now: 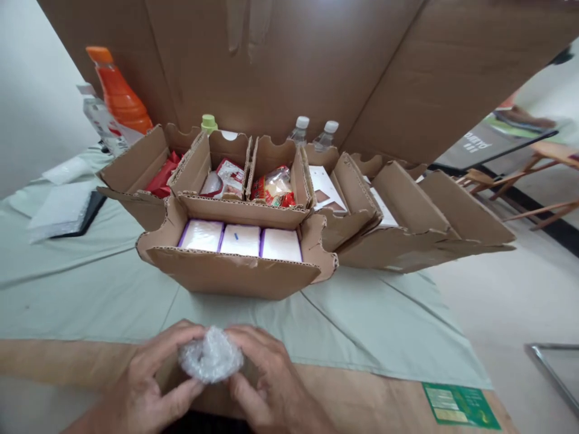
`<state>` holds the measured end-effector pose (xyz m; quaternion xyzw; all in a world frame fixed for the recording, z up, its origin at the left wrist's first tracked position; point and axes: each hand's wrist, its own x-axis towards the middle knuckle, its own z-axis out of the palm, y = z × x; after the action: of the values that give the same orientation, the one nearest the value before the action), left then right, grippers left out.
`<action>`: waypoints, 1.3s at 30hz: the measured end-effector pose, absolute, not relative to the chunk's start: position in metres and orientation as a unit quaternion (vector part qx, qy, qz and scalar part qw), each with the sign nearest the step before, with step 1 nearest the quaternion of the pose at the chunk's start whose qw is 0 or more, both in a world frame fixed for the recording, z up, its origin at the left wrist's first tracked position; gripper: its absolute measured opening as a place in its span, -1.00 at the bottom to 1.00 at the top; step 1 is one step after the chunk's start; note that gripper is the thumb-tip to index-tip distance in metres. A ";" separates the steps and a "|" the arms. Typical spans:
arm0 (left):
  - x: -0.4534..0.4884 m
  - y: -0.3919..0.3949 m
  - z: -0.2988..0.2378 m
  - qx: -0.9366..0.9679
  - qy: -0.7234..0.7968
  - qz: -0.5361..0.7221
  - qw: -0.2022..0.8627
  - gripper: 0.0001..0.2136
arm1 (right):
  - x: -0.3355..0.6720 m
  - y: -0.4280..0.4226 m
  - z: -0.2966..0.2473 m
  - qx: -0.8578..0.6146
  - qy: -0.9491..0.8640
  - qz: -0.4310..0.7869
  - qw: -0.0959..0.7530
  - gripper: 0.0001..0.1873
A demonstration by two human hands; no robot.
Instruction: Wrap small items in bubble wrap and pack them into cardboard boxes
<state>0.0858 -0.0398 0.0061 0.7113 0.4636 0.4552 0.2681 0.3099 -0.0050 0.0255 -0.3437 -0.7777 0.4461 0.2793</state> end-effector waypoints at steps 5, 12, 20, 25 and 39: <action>0.061 -0.045 0.018 0.644 0.538 0.401 0.366 -0.85 | 0.308 -0.015 0.014 -0.337 -0.765 0.433 0.338 -0.59; 0.051 -0.060 0.013 0.441 0.589 0.391 0.553 -0.76 | 0.290 -0.029 -0.001 -0.317 -0.456 0.772 0.308 -0.05; 0.039 -0.057 0.009 0.476 0.642 0.374 0.471 -0.79 | 0.296 -0.033 -0.006 -0.528 -0.567 0.505 0.380 -0.47; 0.022 -0.049 -0.005 0.545 0.704 0.295 0.349 -0.67 | 0.306 -0.038 -0.011 -0.543 -0.713 0.186 0.402 -0.89; -0.006 -0.052 -0.006 0.596 0.760 0.160 0.202 -0.29 | 0.300 -0.006 -0.030 -0.460 -0.831 0.134 0.282 -0.68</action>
<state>-0.0063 -0.0522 -0.0063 0.5960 0.7605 0.1597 0.2024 0.2998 -0.0064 -0.0297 -0.4603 -0.8312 0.1338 0.2817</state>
